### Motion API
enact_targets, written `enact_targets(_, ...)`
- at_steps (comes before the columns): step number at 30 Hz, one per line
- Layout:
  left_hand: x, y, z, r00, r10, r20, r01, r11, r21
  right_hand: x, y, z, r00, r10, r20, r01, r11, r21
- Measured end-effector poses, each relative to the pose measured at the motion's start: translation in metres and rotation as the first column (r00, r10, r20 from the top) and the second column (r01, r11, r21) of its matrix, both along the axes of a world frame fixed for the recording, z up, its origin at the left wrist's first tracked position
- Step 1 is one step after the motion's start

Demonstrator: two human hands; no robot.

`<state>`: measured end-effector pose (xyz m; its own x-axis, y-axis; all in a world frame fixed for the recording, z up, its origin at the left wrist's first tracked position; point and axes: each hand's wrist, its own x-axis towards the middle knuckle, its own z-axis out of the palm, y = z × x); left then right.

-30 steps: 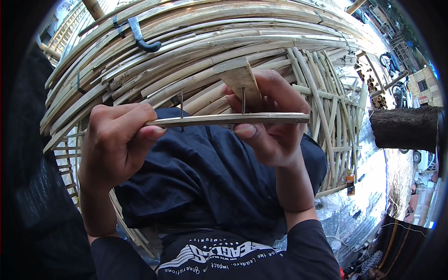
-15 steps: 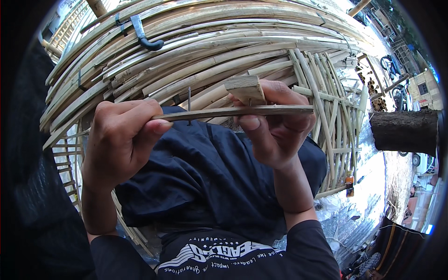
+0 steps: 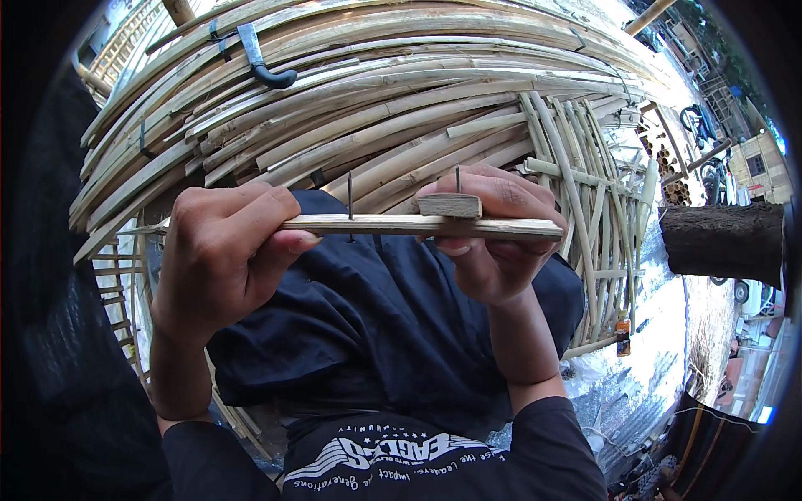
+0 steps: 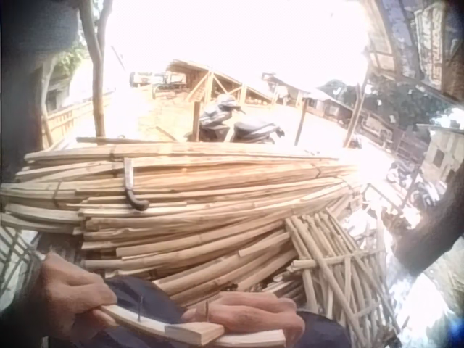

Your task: The person assembles a bamboo frame by hand, using a hammer to drive wooden pins into joints between bamboo slats while sitting on the ground.

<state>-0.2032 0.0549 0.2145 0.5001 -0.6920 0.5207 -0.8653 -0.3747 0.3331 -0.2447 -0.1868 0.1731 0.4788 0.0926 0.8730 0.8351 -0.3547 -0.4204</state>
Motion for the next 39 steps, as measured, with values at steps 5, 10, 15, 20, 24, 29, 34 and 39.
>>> enact_targets(5, 0.001, 0.000, -0.001, 1.000, -0.010, -0.003, 0.010, 1.000, 0.012, 0.009, -0.014, -0.029, 0.998, 0.063, 0.008, -0.063, 0.995, 0.077)
enact_targets(10, 0.001, 0.005, -0.005, 0.999, 0.020, -0.034, -0.017, 0.997, 0.078, 0.004, -0.013, -0.023, 0.984, 0.145, -0.105, -0.139, 0.988, 0.065)
enact_targets(15, 0.003, 0.004, -0.009, 0.999, 0.006, -0.052, -0.003, 0.999, 0.048, -0.003, 0.000, -0.029, 0.966, 0.229, -0.123, -0.181, 0.933, 0.312)
enact_targets(20, 0.005, 0.002, -0.006, 0.999, 0.004, -0.041, -0.003, 1.000, 0.025, -0.010, -0.011, -0.002, 0.919, 0.274, -0.284, -0.221, 0.953, 0.207)
enact_targets(24, 0.004, -0.002, -0.005, 0.999, -0.001, -0.046, 0.003, 0.999, 0.045, -0.005, -0.013, -0.019, 0.952, 0.268, -0.147, -0.222, 0.937, 0.269)
enact_targets(29, 0.005, -0.005, -0.004, 0.998, -0.027, -0.060, 0.032, 0.997, 0.069, -0.017, -0.009, -0.001, 0.925, 0.309, -0.222, -0.206, 0.898, 0.389)
enact_targets(34, 0.004, -0.011, 0.000, 0.997, -0.028, -0.067, 0.034, 0.996, 0.088, -0.010, -0.022, -0.021, 0.943, 0.300, -0.142, -0.238, 0.909, 0.341)
enact_targets(39, 0.005, -0.012, 0.000, 0.998, -0.046, -0.048, 0.050, 0.995, 0.083, -0.019, -0.017, -0.009, 0.932, 0.309, -0.192, -0.220, 0.899, 0.378)
